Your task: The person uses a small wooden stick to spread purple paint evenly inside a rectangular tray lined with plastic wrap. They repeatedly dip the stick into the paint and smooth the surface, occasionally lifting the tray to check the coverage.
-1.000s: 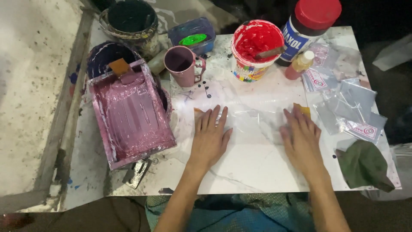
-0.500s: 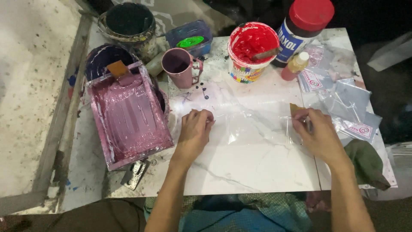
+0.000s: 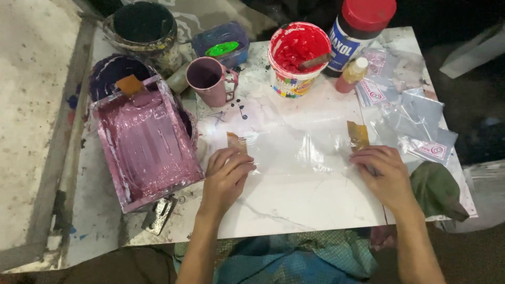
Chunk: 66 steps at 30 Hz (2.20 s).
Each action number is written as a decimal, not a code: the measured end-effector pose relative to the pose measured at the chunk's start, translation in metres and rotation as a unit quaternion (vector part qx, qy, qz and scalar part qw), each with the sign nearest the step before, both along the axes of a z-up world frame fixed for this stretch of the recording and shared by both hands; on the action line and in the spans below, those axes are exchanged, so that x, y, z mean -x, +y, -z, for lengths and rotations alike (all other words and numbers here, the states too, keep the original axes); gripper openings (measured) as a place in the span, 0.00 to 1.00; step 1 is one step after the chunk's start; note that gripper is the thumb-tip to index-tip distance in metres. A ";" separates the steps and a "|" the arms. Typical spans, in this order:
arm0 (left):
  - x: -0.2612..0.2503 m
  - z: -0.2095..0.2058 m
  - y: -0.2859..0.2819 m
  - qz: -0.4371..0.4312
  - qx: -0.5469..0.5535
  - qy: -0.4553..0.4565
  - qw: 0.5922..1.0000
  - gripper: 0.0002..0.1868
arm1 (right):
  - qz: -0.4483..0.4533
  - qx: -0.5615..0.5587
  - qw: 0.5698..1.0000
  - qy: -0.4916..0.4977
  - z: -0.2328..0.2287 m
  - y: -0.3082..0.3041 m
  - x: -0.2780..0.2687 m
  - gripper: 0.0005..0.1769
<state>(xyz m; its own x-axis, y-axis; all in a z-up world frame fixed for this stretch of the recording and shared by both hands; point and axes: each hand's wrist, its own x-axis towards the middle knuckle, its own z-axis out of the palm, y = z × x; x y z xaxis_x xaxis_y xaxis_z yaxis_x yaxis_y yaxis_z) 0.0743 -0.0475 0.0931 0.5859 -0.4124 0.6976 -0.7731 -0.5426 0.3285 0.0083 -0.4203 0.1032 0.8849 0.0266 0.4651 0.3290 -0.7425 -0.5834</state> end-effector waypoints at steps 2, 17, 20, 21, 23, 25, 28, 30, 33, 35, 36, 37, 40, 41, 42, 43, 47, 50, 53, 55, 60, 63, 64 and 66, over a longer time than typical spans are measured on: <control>0.005 0.003 0.004 0.052 -0.024 0.070 0.996 0.10 | -0.027 0.081 0.994 0.073 0.012 -0.005 0.001 0.09; 0.009 0.021 0.002 -0.040 -0.081 0.141 0.986 0.15 | 0.083 0.197 0.969 0.125 0.009 0.042 0.002 0.18; 0.010 0.018 0.001 -0.049 -0.082 0.144 0.985 0.15 | 0.087 0.187 0.968 0.141 0.004 0.044 0.000 0.17; 0.010 0.018 0.001 -0.047 -0.082 0.143 0.985 0.15 | 0.089 0.187 0.968 0.141 0.002 0.044 -0.001 0.17; 0.014 0.019 0.001 -0.058 -0.086 0.142 0.984 0.15 | 0.087 0.168 0.971 0.150 0.000 0.044 -0.001 0.17; 0.013 0.023 0.002 -0.057 -0.082 0.137 0.985 0.16 | 0.098 0.159 0.974 0.127 0.006 0.044 0.002 0.18; 0.011 0.026 0.002 -0.061 -0.081 0.132 0.986 0.16 | 0.109 0.156 0.976 0.107 0.011 0.042 0.004 0.19; 0.011 0.027 0.002 -0.061 -0.086 0.132 0.986 0.17 | 0.113 0.160 0.974 0.111 0.015 0.042 0.005 0.20; 0.011 0.026 0.001 -0.065 -0.096 0.133 0.984 0.17 | 0.105 0.176 0.972 0.116 0.017 0.040 0.006 0.19; 0.012 0.022 0.001 -0.065 -0.095 0.137 0.984 0.18 | 0.110 0.171 0.971 0.122 0.015 0.040 0.006 0.20; 0.012 0.024 0.001 -0.067 -0.095 0.137 0.984 0.18 | 0.107 0.171 0.972 0.122 0.014 0.040 0.007 0.20; 0.011 0.026 0.002 -0.063 -0.089 0.132 0.985 0.17 | 0.113 0.169 0.973 0.112 0.012 0.041 0.007 0.19; 0.012 0.023 0.002 -0.052 -0.074 0.131 0.987 0.17 | 0.115 0.163 0.976 0.093 0.013 0.038 0.007 0.19; 0.012 0.020 0.002 -0.044 -0.068 0.132 0.988 0.16 | 0.112 0.158 0.978 0.082 0.014 0.038 0.005 0.19; 0.011 0.024 0.003 -0.049 -0.069 0.132 0.988 0.16 | 0.108 0.156 0.979 0.081 0.015 0.037 0.006 0.19; 0.010 0.028 0.004 -0.049 -0.068 0.132 0.988 0.15 | 0.111 0.154 0.979 0.080 0.015 0.036 0.006 0.19; 0.011 0.033 0.006 -0.049 -0.064 0.140 0.987 0.13 | 0.113 0.149 0.979 0.085 0.010 0.039 0.006 0.17; 0.010 0.032 0.005 -0.050 -0.058 0.138 0.988 0.13 | 0.109 0.173 0.974 0.101 0.016 0.037 0.004 0.20; 0.012 0.027 0.003 -0.048 -0.037 0.136 0.989 0.12 | 0.107 0.166 0.974 0.108 0.011 0.038 0.006 0.19; 0.016 0.015 0.004 -0.027 -0.023 0.149 0.988 0.13 | 0.084 0.125 0.983 0.108 0.013 0.034 0.007 0.20; 0.058 0.008 0.010 -0.055 0.149 0.181 0.971 0.07 | 0.065 0.069 0.994 0.060 0.004 0.042 0.015 0.18; 0.092 0.009 0.019 -0.116 0.381 0.279 0.874 0.06 | 0.085 0.058 0.993 0.062 0.000 0.048 0.025 0.17; 0.097 0.008 0.026 -0.188 0.467 0.282 0.817 0.07 | 0.091 0.056 0.993 0.050 0.000 0.051 0.026 0.17; 0.102 0.013 0.050 -0.259 0.549 0.276 0.745 0.12 | 0.090 0.055 0.994 0.036 -0.001 0.053 0.025 0.17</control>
